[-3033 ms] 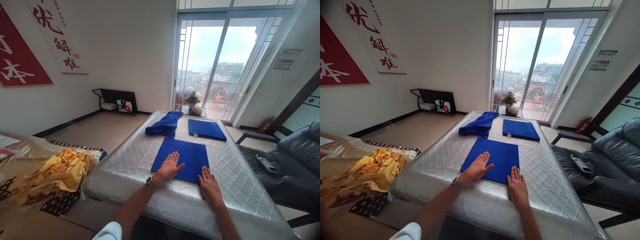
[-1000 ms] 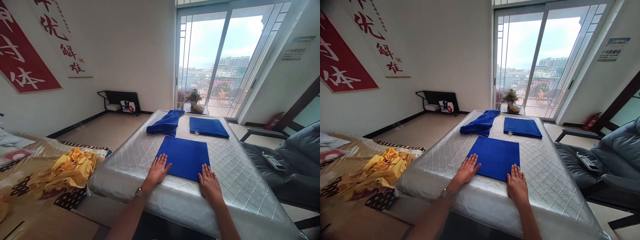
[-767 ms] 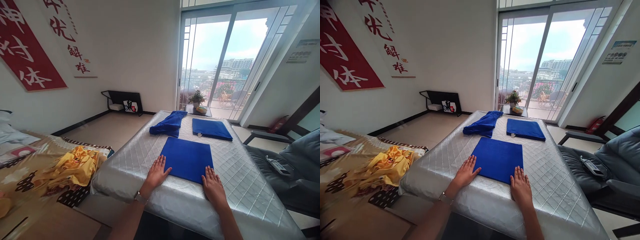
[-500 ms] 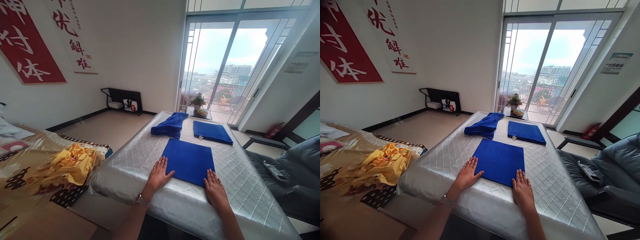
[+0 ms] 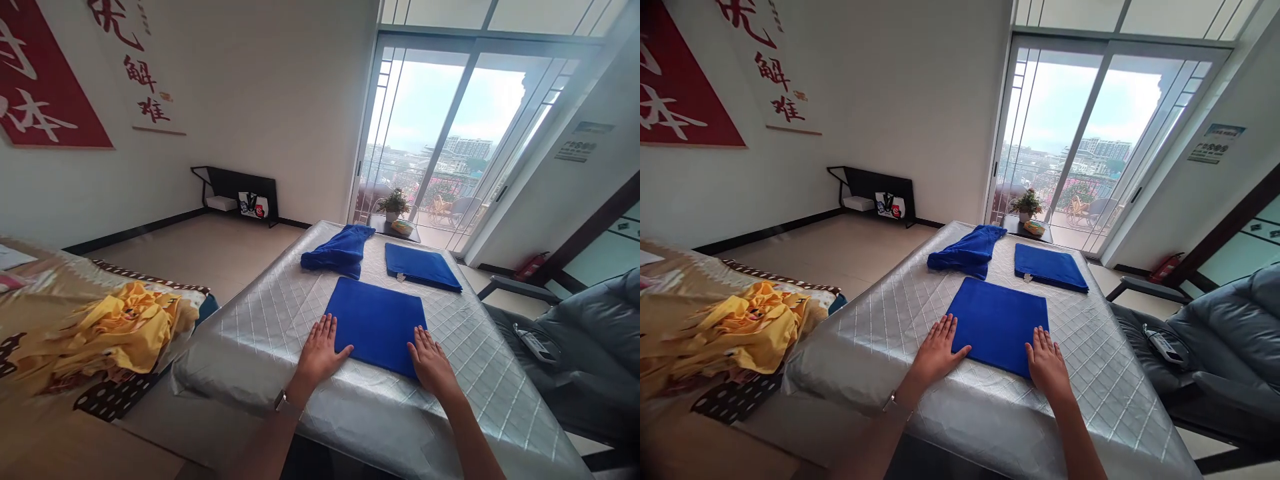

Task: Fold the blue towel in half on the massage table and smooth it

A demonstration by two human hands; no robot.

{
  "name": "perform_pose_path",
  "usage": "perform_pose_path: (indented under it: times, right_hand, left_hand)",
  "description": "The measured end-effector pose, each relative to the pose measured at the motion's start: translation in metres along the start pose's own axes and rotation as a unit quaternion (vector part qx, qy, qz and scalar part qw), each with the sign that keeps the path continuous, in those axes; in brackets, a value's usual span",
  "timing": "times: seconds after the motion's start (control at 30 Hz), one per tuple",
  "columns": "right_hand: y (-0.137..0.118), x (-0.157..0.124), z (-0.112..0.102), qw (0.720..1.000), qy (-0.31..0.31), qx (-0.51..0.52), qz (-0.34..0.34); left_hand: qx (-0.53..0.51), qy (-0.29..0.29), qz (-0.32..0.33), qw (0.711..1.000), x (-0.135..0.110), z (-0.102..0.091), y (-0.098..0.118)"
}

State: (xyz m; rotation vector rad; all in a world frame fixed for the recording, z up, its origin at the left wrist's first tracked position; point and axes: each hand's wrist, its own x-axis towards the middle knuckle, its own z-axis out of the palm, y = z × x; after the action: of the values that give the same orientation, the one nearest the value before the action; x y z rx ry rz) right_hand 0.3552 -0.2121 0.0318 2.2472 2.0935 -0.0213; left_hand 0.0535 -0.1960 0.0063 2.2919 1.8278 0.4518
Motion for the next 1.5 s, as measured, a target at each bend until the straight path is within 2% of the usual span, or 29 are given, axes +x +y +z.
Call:
perform_pose_path:
  times: [0.23,0.37,0.43,0.53,0.7,0.77,0.83,0.9,1.0,1.23,1.37,1.5]
  right_hand:
    - [-0.013,0.003,0.009,0.999,0.010,0.030,0.030]
    - [-0.011,-0.002,0.011,0.998,0.009,0.051,0.028]
    - [-0.011,-0.003,0.010,0.997,0.006,0.066,0.027]
    - [-0.013,-0.004,0.008,0.996,0.001,0.083,0.031]
    - [-0.012,-0.005,0.008,0.996,-0.008,0.081,0.022]
    - [-0.011,-0.005,0.010,0.997,-0.012,0.076,0.015]
    - [-0.009,-0.005,0.011,0.997,-0.017,0.070,0.010]
    - [-0.009,-0.004,0.011,0.998,-0.019,0.067,0.009]
    - [-0.009,-0.003,0.010,0.997,-0.016,0.069,0.009]
    - [-0.010,-0.001,0.011,0.997,-0.009,0.076,0.022]
    - [-0.008,0.001,0.018,0.997,0.002,0.074,0.020]
    - [-0.006,0.002,0.023,0.997,0.007,0.074,0.017]
  left_hand:
    - [0.042,-0.032,-0.012,0.999,0.001,-0.003,0.000]
    - [0.072,-0.018,-0.019,0.997,0.006,0.001,-0.004]
    - [0.078,-0.013,-0.012,0.997,0.012,0.002,0.005]
    - [0.072,-0.022,0.049,0.996,0.026,0.006,0.041]
    - [0.043,-0.038,0.217,0.974,0.057,0.032,0.123]
    - [0.026,-0.053,0.243,0.968,0.065,0.043,0.144]
    - [0.007,-0.072,0.242,0.968,0.070,0.051,0.151]
    - [-0.008,-0.086,0.233,0.969,0.070,0.054,0.147]
    - [-0.011,-0.090,0.213,0.973,0.067,0.049,0.123]
    - [0.042,-0.094,0.122,0.987,0.056,0.008,0.033]
    - [0.079,-0.080,0.060,0.992,0.046,-0.006,-0.012]
    - [0.081,-0.078,0.047,0.992,0.038,-0.010,-0.028]
